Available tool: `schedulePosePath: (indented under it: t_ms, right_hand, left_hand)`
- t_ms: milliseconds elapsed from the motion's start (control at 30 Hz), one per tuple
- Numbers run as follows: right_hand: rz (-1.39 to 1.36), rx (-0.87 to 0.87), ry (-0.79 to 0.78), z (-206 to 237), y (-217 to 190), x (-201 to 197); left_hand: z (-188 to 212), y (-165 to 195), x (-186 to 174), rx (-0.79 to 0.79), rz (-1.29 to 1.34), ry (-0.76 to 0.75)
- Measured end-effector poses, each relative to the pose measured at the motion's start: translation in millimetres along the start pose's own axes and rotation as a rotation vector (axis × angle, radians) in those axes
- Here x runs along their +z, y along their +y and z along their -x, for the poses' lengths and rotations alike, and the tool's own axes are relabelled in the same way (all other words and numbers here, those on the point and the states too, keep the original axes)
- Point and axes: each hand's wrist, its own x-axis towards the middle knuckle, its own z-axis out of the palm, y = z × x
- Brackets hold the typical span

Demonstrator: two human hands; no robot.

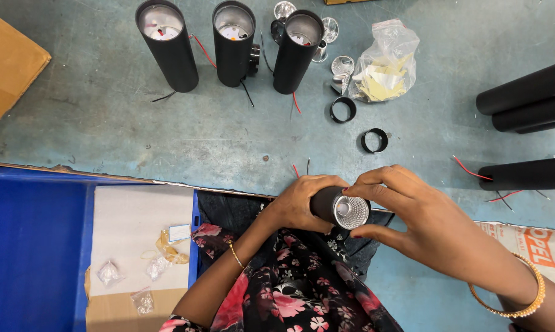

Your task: The person assembles cylindrical LED light fixtures by inserting a reflector and securing it with a black ring. They handle multiple units, placing completed ones on the table and picking up new ones to continue the process.

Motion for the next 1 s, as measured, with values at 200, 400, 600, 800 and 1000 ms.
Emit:
schedulePosePath:
  t_ms: [200, 400, 600, 800, 1000]
  right_hand:
    - [0.006, -0.026, 0.029, 1.4, 1.6, 2.2]
    - [-0.046, -0.098, 0.042, 6.1, 1.0, -2.0]
    - [0.023, -0.063, 0.0, 3.0, 1.1, -1.9]
    - [0.026, -0.18, -0.031, -1.1, 1.6, 2.4]
    - [0.063, -0.261, -0.075, 1.4, -0.6, 3.7]
  left_hand:
    - [-0.5, 0.1, 0.1, 0.013, 0.005, 0.0]
    - [-1.5, 0.4, -0.2, 0.028, 0.011, -0.006]
    - [-1.4, 2.8, -0.4, 0.004, 0.03, -0.016]
    - [-1.3, 3.9, -1.2, -0.011, 0.024, -0.016]
    - [0.6, 2.0, -3.4, 0.006, 0.024, -0.006]
